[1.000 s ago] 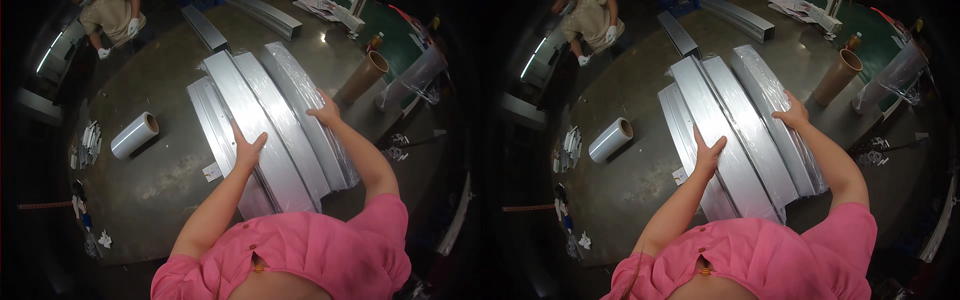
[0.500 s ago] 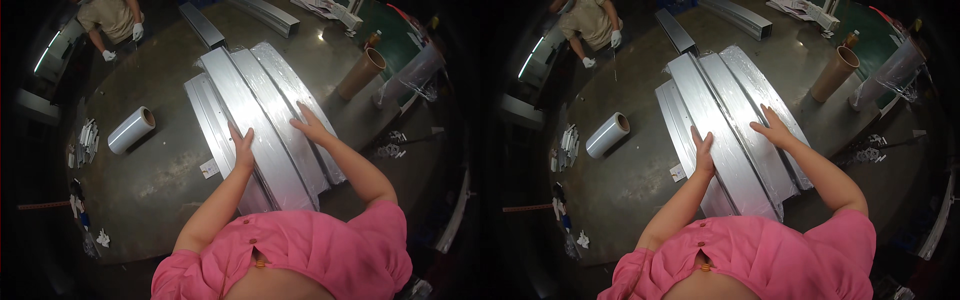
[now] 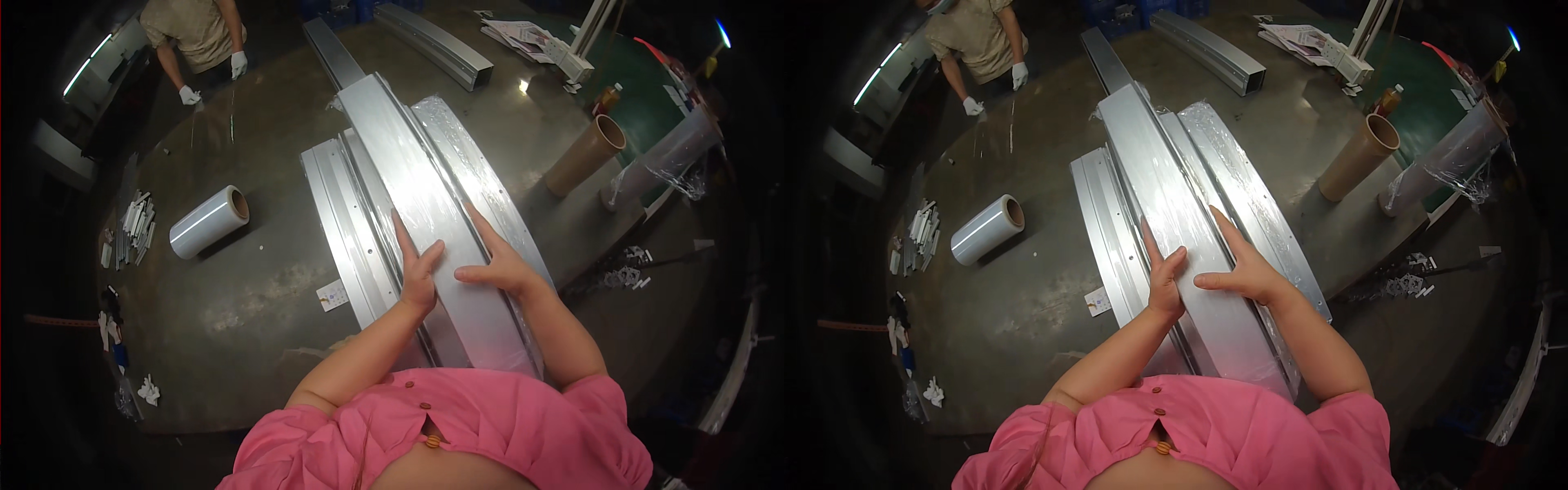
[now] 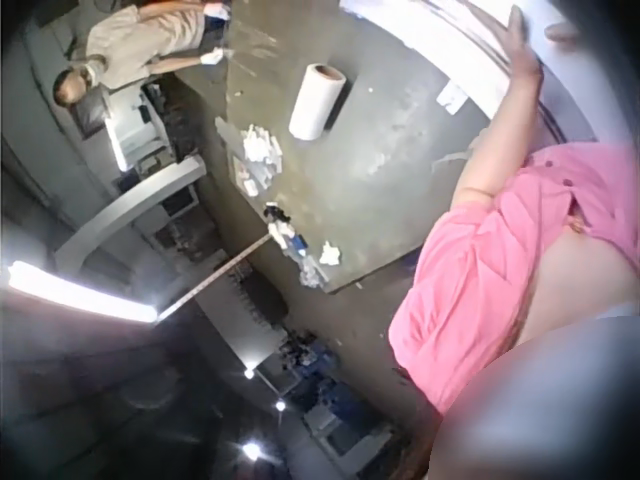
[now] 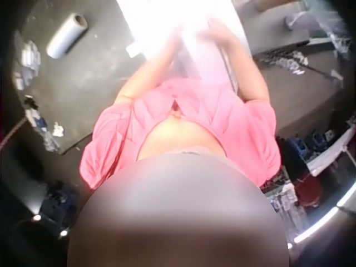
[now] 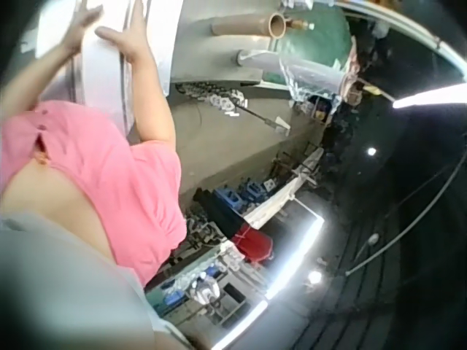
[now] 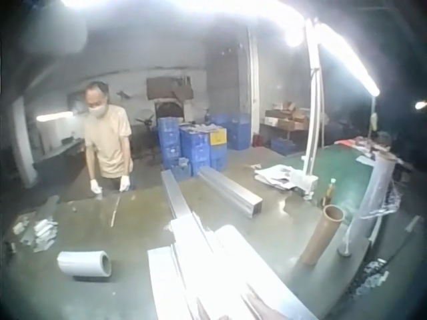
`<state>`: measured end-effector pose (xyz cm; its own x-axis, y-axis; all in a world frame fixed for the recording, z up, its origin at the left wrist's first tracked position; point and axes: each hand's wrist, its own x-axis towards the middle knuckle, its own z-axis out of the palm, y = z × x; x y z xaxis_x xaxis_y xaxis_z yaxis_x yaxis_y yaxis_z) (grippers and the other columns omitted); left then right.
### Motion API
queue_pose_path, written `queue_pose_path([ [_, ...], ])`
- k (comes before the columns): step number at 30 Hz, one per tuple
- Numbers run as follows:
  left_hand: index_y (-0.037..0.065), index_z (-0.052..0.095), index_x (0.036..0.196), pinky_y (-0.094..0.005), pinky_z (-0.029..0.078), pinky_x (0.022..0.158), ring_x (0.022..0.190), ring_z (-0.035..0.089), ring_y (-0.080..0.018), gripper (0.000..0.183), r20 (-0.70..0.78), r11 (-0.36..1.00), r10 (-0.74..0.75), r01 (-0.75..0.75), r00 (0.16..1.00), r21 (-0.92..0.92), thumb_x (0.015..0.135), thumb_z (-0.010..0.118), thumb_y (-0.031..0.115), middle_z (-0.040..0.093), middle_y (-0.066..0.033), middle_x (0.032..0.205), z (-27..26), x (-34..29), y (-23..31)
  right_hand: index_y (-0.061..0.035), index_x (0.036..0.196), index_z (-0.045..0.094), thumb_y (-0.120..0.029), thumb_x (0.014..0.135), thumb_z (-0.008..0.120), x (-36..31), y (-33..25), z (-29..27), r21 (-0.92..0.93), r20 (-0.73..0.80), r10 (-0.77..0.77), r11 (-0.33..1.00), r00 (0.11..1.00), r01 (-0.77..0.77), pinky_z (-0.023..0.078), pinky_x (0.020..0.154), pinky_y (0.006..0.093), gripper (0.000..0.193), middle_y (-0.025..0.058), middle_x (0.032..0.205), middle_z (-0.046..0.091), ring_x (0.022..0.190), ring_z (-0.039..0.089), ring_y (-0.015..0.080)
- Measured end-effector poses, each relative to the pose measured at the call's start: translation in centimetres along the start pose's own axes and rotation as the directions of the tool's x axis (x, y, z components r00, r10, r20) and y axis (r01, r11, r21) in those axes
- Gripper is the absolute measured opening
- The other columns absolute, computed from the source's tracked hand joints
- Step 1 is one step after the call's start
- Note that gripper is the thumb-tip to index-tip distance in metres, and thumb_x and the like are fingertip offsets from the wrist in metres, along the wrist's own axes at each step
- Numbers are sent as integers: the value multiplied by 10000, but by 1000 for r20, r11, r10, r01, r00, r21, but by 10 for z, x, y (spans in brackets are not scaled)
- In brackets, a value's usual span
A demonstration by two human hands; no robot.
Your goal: Wrapping long metal components with plastic stretch film.
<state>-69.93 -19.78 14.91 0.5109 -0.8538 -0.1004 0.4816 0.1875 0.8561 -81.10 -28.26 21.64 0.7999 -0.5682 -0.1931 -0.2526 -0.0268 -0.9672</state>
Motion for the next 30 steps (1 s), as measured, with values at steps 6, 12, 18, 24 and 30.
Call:
queue_pose_path([
  [6, 121, -42, 1317, -332, 184, 979, 1211, 178, -287, 702, 116, 964, -67, 94, 991, -249, 804, 438, 131, 70, -156, 1350, 61, 45, -13, -67, 1293, 213, -27, 518, 643, 10, -8, -55, -245, -159, -123, 966, 980, 82, 169, 991, 338, 887, 129, 1329, 223, 1226, 199, 246],
  [12, 48, -3, 1305, -338, 174, 990, 1216, 177, -286, 655, 45, 971, -80, 88, 996, -223, 826, 425, 172, 113, -182, 1336, 83, 77, -56, -52, 1291, 209, -3, 535, 625, 24, 9, -93, -300, -164, -3, 953, 987, -47, 177, 989, 322, 864, 130, 1326, 229, 1223, 206, 247],
  [18, -8, 63, 1291, -334, 183, 993, 1222, 184, -300, 599, 133, 893, 92, -141, 987, 426, 825, 402, 153, 140, -202, 1328, 80, 63, -65, -37, 1291, 187, -34, 561, 616, 25, 37, -96, -340, -179, -4, 939, 984, -58, 184, 992, 340, 846, 130, 1329, 216, 1225, 207, 258],
  [24, 0, 179, 1274, -321, 135, 1013, 1237, 174, -264, 534, 248, 849, 110, -220, 963, 480, 802, 421, 70, 195, -177, 1320, 21, 33, -14, -91, 1304, 147, -39, 606, 576, 33, 28, -31, -755, -245, 5, 626, 969, -194, 195, 953, 512, 821, 73, 1356, 157, 1237, 155, 302],
  [30, 27, 277, 1234, -352, 168, 992, 1195, 259, -223, 497, -155, 715, 432, -233, 888, 659, 772, 460, 29, 295, -119, 1273, -174, -2, 48, -141, 1304, 145, -71, 654, 555, 41, 36, 4, -916, -205, -92, 368, 974, -158, 176, 878, 650, 772, 32, 1365, 120, 1238, 83, 364],
])
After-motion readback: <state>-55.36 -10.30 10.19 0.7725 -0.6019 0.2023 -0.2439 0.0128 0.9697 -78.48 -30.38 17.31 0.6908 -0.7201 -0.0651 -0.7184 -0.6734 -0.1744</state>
